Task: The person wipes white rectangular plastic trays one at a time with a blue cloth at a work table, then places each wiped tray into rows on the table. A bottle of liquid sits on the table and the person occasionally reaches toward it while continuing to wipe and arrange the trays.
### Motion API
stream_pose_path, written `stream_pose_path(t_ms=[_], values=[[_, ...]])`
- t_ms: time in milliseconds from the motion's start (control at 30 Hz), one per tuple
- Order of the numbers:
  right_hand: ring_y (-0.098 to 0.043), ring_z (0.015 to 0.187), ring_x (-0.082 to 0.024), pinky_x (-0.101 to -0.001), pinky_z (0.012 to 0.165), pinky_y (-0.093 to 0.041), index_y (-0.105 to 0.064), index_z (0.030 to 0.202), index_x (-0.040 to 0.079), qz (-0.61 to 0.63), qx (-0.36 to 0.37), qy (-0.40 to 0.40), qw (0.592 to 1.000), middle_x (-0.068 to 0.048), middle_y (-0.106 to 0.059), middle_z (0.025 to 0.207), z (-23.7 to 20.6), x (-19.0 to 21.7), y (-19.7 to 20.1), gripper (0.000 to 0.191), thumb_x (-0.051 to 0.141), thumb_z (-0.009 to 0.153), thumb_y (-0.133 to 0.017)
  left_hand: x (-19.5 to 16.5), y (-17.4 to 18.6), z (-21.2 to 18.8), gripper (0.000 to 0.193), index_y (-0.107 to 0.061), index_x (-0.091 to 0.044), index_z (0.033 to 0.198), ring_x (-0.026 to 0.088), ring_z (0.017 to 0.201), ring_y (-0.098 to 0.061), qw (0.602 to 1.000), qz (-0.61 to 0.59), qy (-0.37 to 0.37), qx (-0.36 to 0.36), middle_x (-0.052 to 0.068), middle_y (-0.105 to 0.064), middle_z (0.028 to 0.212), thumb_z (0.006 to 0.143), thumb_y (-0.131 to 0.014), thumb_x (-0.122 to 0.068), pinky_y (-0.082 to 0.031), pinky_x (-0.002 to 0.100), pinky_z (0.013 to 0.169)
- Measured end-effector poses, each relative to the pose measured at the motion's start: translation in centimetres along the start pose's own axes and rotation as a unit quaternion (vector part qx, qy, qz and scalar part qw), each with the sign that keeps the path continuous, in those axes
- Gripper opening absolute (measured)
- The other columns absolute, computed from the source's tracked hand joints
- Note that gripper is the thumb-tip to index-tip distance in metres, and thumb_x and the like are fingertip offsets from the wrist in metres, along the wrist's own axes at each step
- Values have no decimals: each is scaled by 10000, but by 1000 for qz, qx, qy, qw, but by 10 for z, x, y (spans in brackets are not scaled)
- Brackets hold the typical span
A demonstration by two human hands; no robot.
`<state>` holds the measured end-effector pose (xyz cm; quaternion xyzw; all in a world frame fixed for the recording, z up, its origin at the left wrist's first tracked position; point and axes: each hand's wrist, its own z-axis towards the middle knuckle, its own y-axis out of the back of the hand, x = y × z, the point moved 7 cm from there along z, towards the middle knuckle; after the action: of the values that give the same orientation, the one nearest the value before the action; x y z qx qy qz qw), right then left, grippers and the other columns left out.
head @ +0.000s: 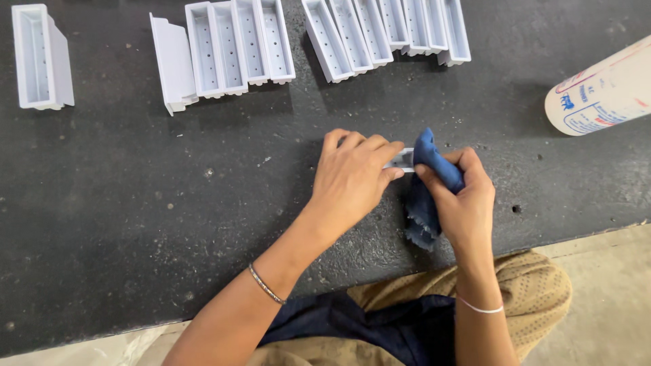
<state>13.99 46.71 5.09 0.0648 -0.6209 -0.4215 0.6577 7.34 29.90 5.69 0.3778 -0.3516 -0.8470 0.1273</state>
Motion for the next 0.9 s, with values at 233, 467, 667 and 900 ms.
stream_pose_path(t_ms=[233,467,667,900], values=[[-519,718,-103,-290,670,-465,-594,924,23,-12,12,27,999,-44,-601,747,29,4,-8,265,155,911,-824,-2,-1,3,287,-741,-135,1130,252,933,-661,1000,-14,16,10,6,-736,1020,878,-744,-273,-396,458,929],[-540,731,-107,-288,689,-476,-604,933,30,-21,-8,47,999,-43,-620,773,0,5,-3,253,158,906,-820,1,-2,0,312,-728,-137,1149,246,947,-656,999,-25,28,1,-4,-733,1042,869,-749,-273,-390,446,885],[-500,702,-119,-302,647,-464,-590,908,23,-27,27,42,998,-67,-581,728,29,5,-7,280,158,892,-834,2,-5,2,326,-733,-149,1166,227,1048,-642,999,-10,12,41,-3,-731,1037,867,-763,-275,-328,525,1098],[-484,665,-111,-292,615,-461,-607,887,25,-73,68,-30,995,-57,-570,677,-17,8,10,273,169,844,-835,7,-2,2,416,-735,-203,1174,292,1387,-493,992,-59,-79,77,-5,-701,1282,763,-795,-201,-117,608,1194]])
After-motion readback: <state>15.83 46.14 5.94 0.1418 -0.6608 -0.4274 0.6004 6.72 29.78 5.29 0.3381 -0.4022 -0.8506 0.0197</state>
